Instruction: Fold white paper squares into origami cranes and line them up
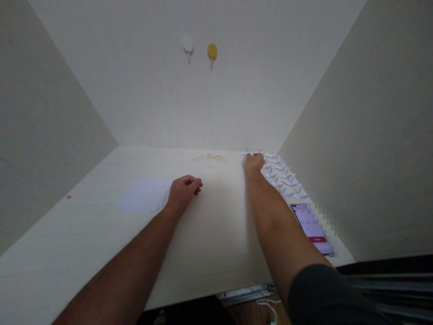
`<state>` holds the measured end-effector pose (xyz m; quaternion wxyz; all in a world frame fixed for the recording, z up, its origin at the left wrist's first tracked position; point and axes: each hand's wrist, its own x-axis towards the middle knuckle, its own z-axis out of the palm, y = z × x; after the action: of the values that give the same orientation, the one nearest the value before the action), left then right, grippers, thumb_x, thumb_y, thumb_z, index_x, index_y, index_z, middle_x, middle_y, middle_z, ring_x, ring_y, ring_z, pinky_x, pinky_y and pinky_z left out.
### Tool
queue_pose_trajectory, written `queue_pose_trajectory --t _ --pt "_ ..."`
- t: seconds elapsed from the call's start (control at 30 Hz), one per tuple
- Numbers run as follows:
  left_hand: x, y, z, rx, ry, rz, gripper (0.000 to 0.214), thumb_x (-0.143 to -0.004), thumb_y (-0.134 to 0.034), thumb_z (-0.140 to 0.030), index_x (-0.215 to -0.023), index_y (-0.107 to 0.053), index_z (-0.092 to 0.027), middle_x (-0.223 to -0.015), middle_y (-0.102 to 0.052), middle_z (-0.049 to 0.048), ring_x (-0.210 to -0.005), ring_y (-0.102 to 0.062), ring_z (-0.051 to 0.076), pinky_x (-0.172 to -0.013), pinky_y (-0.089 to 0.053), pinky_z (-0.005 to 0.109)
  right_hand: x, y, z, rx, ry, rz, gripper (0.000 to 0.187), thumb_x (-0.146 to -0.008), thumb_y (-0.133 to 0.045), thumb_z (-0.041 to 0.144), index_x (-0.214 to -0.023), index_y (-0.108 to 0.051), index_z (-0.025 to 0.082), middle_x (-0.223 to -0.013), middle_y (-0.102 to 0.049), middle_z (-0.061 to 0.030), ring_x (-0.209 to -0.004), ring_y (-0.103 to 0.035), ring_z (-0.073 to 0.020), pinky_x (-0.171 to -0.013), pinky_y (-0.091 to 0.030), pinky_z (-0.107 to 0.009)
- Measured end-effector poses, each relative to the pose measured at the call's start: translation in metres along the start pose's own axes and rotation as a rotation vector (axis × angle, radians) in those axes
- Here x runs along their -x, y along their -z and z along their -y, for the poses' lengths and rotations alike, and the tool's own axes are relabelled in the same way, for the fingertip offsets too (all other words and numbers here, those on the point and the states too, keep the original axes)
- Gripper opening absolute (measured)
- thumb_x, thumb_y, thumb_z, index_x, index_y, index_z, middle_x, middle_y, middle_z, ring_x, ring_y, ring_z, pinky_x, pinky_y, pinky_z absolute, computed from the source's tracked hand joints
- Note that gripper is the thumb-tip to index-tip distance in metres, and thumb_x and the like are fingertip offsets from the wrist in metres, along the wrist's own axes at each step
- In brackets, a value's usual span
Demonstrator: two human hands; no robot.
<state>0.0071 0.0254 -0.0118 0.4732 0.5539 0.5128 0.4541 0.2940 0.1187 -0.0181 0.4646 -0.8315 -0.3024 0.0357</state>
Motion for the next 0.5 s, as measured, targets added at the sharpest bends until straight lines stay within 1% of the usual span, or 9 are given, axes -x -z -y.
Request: queue_pose_trajectory --t 0.1,0.2,0.3,0.5 --pt "-0.001 -0.002 -0.003 -0.023 0.017 -0.005 0.026 -0.072 -0.068 -0.04 -0.065 -0.065 -0.015 -0.058 -0.064 0.003 -0.052 -0.055 0.012 -0.053 -0.042 0.024 -0.012 -0.007 0.0 0.053 0.028 0.023 0.02 -0.08 -0.062 0.02 -0.096 -0.065 0.01 -0.099 -0.069 -0.0164 -0.099 -0.065 -0.0251 -0.088 -0.048 -0.032" --pt "-0.001 -0.002 -0.003 -0.055 0.03 -0.002 0.024 -0.073 -0.066 -0.039 -0.064 -0.066 -0.016 -0.056 -0.063 0.0026 -0.051 -0.055 0.012 -0.052 -0.042 0.024 -0.019 -0.011 0.002 0.097 0.044 0.046 0.018 -0.081 -0.061 0.02 -0.093 -0.067 0.009 -0.1 -0.07 -0.0187 -0.101 -0.065 -0.0267 -0.09 -0.048 -0.034" --pt "-0.001 -0.002 -0.001 -0.05 0.024 -0.001 0.025 -0.073 -0.066 -0.04 -0.065 -0.066 -0.016 -0.059 -0.065 0.0035 -0.052 -0.056 0.012 -0.053 -0.044 0.024 -0.021 -0.013 0.004 0.131 0.047 0.056 0.016 -0.082 -0.058 0.018 -0.09 -0.069 0.008 -0.1 -0.07 -0.0203 -0.102 -0.065 -0.0277 -0.09 -0.048 -0.035" --pt "-0.002 -0.001 0.003 -0.076 0.006 0.004 0.026 -0.074 -0.065 -0.042 -0.066 -0.066 -0.017 -0.057 -0.064 0.0026 -0.051 -0.055 0.013 -0.051 -0.042 0.024 -0.02 -0.012 0.007 0.162 0.039 0.071 0.018 -0.083 -0.058 0.017 -0.093 -0.071 0.009 -0.101 -0.07 -0.0202 -0.101 -0.065 -0.0259 -0.087 -0.049 -0.034"
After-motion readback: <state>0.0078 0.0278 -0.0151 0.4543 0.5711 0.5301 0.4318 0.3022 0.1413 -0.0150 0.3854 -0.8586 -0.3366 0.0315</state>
